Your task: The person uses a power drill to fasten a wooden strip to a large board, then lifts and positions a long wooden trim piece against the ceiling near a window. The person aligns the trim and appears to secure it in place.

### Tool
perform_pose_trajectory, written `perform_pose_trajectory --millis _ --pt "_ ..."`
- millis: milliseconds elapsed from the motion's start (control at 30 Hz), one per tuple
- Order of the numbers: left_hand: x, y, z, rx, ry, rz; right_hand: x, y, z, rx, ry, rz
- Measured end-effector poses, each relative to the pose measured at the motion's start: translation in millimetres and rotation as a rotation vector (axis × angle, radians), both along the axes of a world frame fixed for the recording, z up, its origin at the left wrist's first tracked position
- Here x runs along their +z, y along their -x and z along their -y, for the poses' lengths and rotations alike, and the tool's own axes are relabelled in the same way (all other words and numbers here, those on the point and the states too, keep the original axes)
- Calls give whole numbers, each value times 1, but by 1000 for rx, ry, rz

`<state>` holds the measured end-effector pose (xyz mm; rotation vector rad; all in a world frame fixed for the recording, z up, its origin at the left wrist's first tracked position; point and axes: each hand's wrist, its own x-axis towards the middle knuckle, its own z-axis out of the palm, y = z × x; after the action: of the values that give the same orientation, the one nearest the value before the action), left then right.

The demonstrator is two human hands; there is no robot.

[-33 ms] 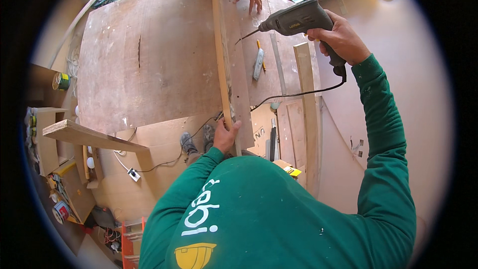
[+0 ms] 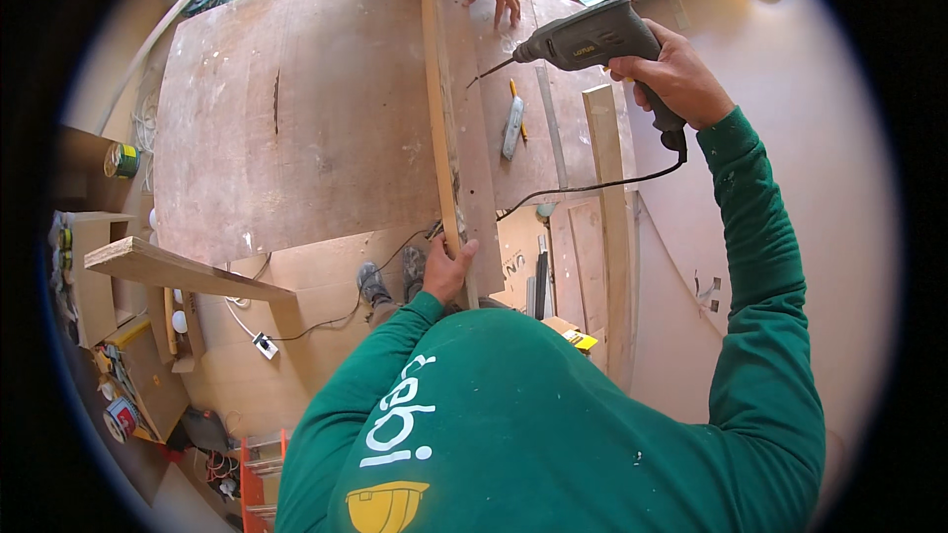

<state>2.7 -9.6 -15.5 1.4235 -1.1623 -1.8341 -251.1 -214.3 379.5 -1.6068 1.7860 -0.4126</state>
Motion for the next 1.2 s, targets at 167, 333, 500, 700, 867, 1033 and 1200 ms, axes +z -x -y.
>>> perform_pose_trajectory --millis 167,333,500,700,867,1033,1200 --pt "-6 1 -1 4 26 -3 -8 3 7 15 3 25" --pt "3 0 0 17 -30 -24 -15 3 6 9 25 11" --pt "7 -1 2 7 -27 11 -19 3 5 38 7 13" --pt "4 -3 3 -12 -37 -3 -19 -1 3 42 28 12" --pt "9 -2 4 -2 -45 -39 -16 -3 3 44 39 18" --pt "1 -1 3 -6 -27 -43 -16 -5 3 60 49 20" --pt "2 -1 3 -4 -40 -54 -15 -6 3 55 39 -10"
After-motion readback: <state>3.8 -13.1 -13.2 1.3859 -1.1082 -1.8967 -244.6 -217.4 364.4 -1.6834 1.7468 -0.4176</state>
